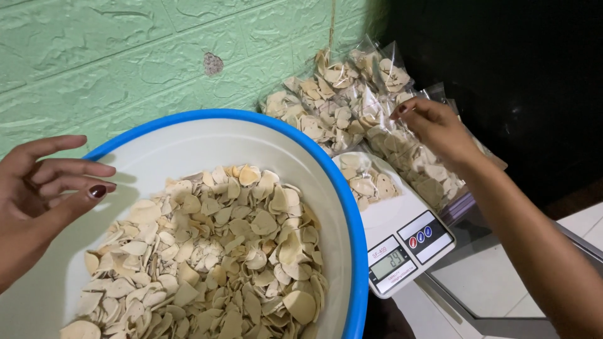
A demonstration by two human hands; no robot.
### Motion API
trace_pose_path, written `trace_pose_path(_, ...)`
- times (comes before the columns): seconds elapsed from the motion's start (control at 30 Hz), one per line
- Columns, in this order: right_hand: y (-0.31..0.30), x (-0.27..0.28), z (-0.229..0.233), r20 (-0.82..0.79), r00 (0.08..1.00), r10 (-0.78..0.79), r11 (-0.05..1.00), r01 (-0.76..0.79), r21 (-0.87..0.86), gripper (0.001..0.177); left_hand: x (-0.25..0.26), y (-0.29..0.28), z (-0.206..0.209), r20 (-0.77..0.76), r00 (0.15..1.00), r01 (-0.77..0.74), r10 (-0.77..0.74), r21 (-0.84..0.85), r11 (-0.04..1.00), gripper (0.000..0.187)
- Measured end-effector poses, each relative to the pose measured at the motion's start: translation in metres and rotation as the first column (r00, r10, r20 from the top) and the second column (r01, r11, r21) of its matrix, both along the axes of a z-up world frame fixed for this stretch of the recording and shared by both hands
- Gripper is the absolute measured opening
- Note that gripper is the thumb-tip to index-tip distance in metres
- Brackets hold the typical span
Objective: Manually scooping chips from a large bowl into individual plastic bags and weighing them.
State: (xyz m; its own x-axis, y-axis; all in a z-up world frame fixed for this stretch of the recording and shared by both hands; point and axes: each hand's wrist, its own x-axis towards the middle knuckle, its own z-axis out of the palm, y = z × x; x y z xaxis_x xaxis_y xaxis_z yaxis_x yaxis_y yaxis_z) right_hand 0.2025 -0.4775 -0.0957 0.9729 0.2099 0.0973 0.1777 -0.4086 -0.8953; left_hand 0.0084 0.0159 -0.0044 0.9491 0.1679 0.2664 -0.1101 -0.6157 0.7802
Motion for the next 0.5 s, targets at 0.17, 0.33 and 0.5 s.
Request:
trace_pose_path(0.17, -0.0074, 0.003, -0.0019, 0.031, 0.999, -0.034, 0.994, 0.031, 0.1, 0.018, -0.0013, -0.0027, 0.0036, -0.008, 1.0, -0.015, 0.015, 0.043, 0.999, 0.061)
trace_pose_path(0.33, -0.0103, 0.0055, -0.0065, 0.031, 0.999, -0.021, 0.986, 0.016, 0.166, 0.014, -0.0007, 0.0003, 0.0025, -0.004, 1.0, -0.004, 0.004, 0.048, 0.999, 0.061)
trace_pose_path(0.5, -0.0085, 0.0069, -0.0109, -0.023, 1.0, -0.006, 0.979, 0.011, 0.203, 0.014, -0.0008, -0.0022, 0.0044, -0.022, 0.999, -0.026, 0.027, 0.042, 0.999, 0.061)
